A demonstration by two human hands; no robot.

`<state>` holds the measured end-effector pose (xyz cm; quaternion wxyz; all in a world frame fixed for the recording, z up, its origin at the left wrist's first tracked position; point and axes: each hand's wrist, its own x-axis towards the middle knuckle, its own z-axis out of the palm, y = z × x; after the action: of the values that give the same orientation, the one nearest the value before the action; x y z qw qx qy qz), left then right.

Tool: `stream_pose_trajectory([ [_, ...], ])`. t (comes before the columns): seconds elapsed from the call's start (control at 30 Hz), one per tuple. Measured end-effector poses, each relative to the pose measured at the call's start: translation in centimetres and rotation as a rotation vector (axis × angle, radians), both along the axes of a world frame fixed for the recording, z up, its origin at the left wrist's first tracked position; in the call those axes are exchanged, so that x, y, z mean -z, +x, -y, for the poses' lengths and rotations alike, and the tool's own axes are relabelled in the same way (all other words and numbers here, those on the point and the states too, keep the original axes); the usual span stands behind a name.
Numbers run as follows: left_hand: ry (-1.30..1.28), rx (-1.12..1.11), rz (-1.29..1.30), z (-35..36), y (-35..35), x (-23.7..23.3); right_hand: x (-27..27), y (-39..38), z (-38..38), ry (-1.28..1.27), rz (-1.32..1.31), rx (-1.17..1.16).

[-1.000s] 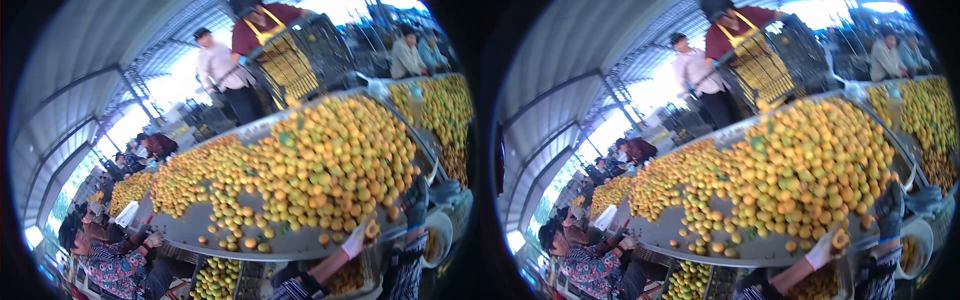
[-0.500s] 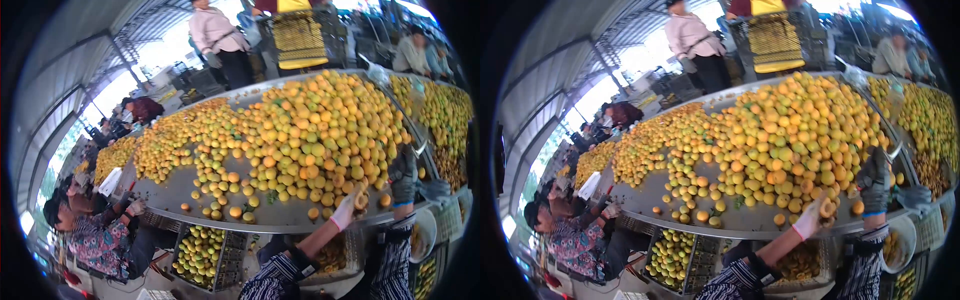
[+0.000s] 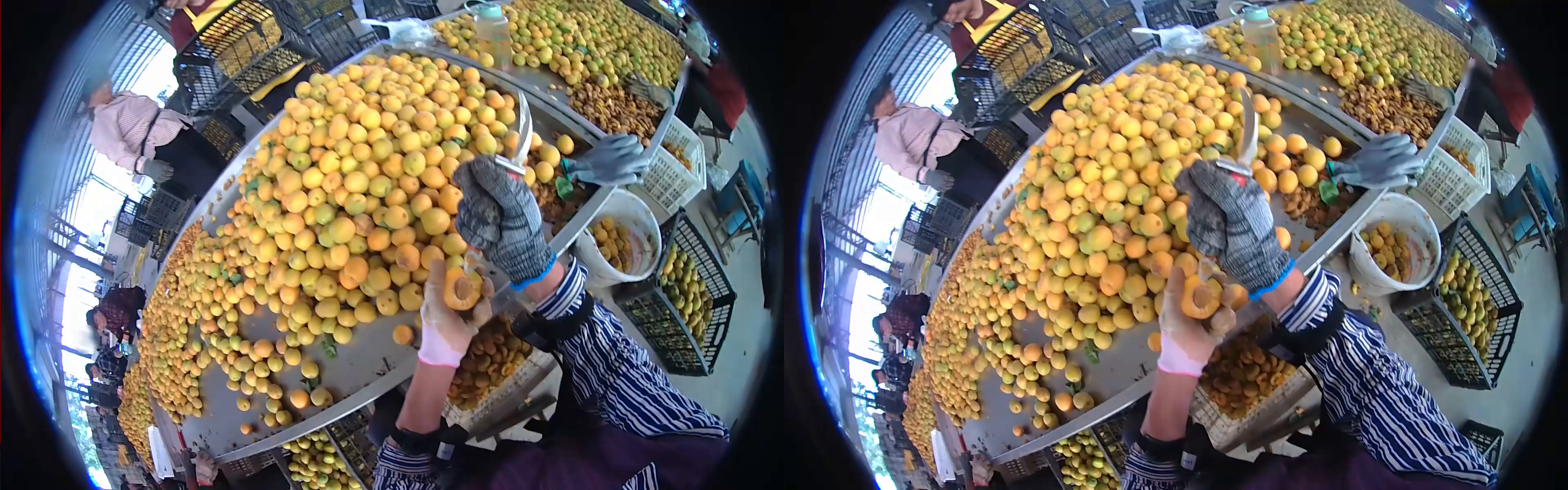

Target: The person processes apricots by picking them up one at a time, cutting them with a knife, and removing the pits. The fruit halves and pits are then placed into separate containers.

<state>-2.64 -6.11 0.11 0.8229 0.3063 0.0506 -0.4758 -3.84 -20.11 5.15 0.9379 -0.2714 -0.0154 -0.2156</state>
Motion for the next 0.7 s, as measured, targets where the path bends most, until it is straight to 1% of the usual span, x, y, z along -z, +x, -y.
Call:
stream_pose_trajectory([
  [0.03,-0.005,0.004,-0.032,-0.1,-0.1,0.3,-0.2,0.0,-0.3,-0.004,-0.054,0.054],
  [0.07,-0.031,0.007,-0.019,-0.2,-0.1,0.7,-0.2,0.1,-0.3,0.002,-0.031,0.054],
  [0.1,0.062,-0.019,-0.064,-0.1,-0.3,0.1,0.1,0.2,-0.3,0.010,-0.004,0.052],
  [0.17,-0.046,0.024,-0.062,-0.1,0.0,0.7,0.1,0.1,0.1,-0.018,-0.055,0.046],
  [0.2,-0.057,0.021,-0.035,0.0,0.2,0.3,-1.3,0.1,-0.4,-0.038,-0.092,0.089],
  [0.23,0.002,-0.005,-0.023,0.1,0.1,0.1,-1.6,0.1,-0.6,-0.072,-0.124,0.147],
  [0.27,0.068,-0.030,-0.028,0.0,-0.2,0.1,-0.5,0.2,-0.2,-0.039,-0.084,0.107],
  [0.3,0.074,-0.031,-0.044,-0.2,-0.5,-0.1,-0.1,0.0,0.0,0.000,-0.060,0.067],
  [0.37,0.006,-0.069,0.012,-0.7,-0.3,-0.7,-0.6,-0.2,-0.2,-0.049,-0.031,0.061],
  [0.4,-0.022,-0.067,-0.022,-0.8,0.0,-0.7,-0.5,-0.2,-0.1,-0.029,-0.004,0.011],
  [0.43,0.129,-0.147,0.185,-0.5,-1.2,-1.0,-0.6,-0.4,-0.7,0.019,-0.007,0.030],
  [0.5,0.003,-0.030,0.025,-0.5,-0.4,-0.2,-0.8,-0.8,-0.9,-0.038,-0.028,0.012],
  [0.53,0.004,-0.018,0.016,-0.1,-0.4,-0.2,-0.7,-0.7,-0.7,-0.037,-0.038,0.024],
  [0.6,0.088,-0.044,-0.030,0.0,-0.7,-0.4,-0.4,-0.6,-0.7,-0.054,0.008,-0.043],
  [0.7,0.156,-0.052,0.018,0.2,-0.9,-0.6,-0.8,-0.8,-1.3,-0.058,-0.059,0.015],
])
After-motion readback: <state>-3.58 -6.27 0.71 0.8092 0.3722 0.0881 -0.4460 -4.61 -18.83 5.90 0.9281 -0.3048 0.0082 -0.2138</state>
